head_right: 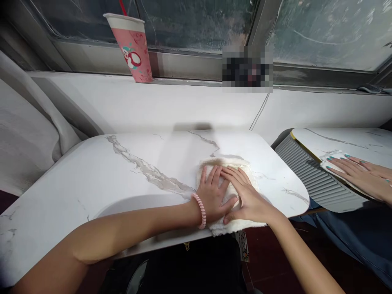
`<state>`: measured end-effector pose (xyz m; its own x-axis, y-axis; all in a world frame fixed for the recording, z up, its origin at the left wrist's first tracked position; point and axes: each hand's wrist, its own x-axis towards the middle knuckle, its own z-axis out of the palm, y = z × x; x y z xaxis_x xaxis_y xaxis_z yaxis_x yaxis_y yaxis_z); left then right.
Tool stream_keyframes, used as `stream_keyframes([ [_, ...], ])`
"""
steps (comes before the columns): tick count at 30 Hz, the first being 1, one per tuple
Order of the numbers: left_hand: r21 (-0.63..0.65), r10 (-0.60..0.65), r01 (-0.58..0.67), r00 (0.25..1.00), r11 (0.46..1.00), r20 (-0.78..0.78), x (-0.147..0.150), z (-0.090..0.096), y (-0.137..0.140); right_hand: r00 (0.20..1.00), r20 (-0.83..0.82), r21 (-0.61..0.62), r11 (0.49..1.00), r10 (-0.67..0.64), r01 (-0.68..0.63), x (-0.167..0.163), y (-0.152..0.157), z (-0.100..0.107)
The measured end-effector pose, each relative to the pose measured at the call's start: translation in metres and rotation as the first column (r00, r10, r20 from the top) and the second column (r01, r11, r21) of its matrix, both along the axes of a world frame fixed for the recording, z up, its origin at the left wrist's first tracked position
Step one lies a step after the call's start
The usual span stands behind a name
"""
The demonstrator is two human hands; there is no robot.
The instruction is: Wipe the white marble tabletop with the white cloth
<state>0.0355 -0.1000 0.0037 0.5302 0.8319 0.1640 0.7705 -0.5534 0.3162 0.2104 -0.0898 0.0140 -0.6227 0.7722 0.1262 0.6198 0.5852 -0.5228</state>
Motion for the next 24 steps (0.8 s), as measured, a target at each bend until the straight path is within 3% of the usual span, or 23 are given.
stream_keyframes([
  [6, 0.018, 0.049, -0.049, 0.999, 0.999, -0.011, -0.023, -0.002, 0.019, 0.999, 0.005, 0.102, 0.994, 0.040, -0.041, -0.030, 0.024, 0.000],
  [13, -0.034, 0.019, -0.020, 0.999, 0.999, -0.039, -0.046, 0.002, 0.072, 0.997, -0.069, 0.267, 0.964, 0.041, -0.022, -0.052, 0.073, -0.015],
  [24, -0.016, 0.116, -0.117, 0.991, 0.993, -0.061, -0.089, -0.002, 0.160, 0.998, -0.065, 0.194, 0.981, -0.014, 0.027, -0.100, 0.160, -0.016],
])
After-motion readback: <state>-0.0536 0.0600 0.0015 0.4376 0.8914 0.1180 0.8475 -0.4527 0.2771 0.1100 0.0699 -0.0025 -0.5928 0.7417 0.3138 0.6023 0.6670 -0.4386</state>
